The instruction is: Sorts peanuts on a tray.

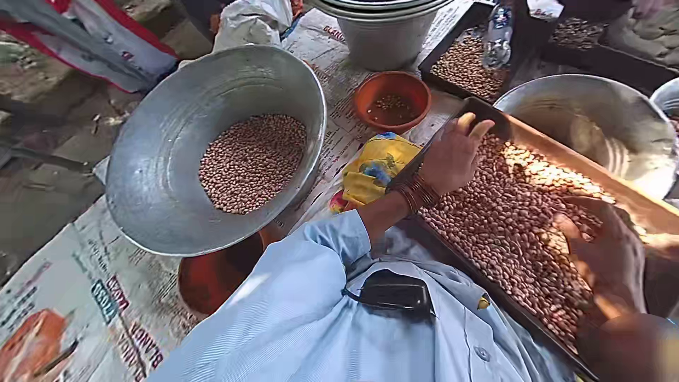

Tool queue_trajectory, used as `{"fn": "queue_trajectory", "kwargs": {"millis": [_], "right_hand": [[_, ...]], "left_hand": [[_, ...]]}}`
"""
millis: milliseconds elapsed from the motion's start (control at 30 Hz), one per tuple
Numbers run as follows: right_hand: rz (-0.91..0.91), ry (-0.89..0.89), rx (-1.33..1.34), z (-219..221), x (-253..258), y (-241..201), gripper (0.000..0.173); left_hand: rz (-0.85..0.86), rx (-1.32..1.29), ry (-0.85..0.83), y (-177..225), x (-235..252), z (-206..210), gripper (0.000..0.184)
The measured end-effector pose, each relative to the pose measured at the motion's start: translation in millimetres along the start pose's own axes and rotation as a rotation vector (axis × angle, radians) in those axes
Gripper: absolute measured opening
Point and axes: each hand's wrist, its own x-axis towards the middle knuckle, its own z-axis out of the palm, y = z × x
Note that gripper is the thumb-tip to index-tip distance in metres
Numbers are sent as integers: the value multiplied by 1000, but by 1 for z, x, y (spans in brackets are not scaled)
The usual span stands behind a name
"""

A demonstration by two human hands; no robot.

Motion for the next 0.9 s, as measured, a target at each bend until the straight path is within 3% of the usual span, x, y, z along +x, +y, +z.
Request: {"fn": "queue_trajectory", "kwargs": {"millis": [67,133,200,267,333,467,533,633,767,900], "right_hand": [[-4,46,-129,15,21,28,57],[-46,195,-242,57,40,60,71],[53,100,-333,79,57,25,71],[119,-5,-352,93,74,-31,56],[96,-168,-275,100,81,-76,55],[-82,-253,-218,125,62,-119,58],[-214,-293,-239,126,32,-118,54],[-292,-276,-282,104,-24,-82,45],[-83,-166,-426,58,-43,-21,45],[179,-240,-513,54,16,-5,59]], "left_hand": [[-146,41,-82,-38,10,-15,71],[-251,-262,-316,-69,14,-20,73],[-302,-757,-469,-88,12,-14,63],[-297,-991,-486,-94,10,-13,54],[-283,-1006,-471,-93,7,-13,49],[-352,-935,-459,-97,5,-8,51],[-357,-981,-466,-108,5,-1,55],[-475,-925,-403,-90,-7,-13,47],[-438,-981,-414,-95,-2,-9,42],[-340,-971,-396,-100,4,-2,43]]}}
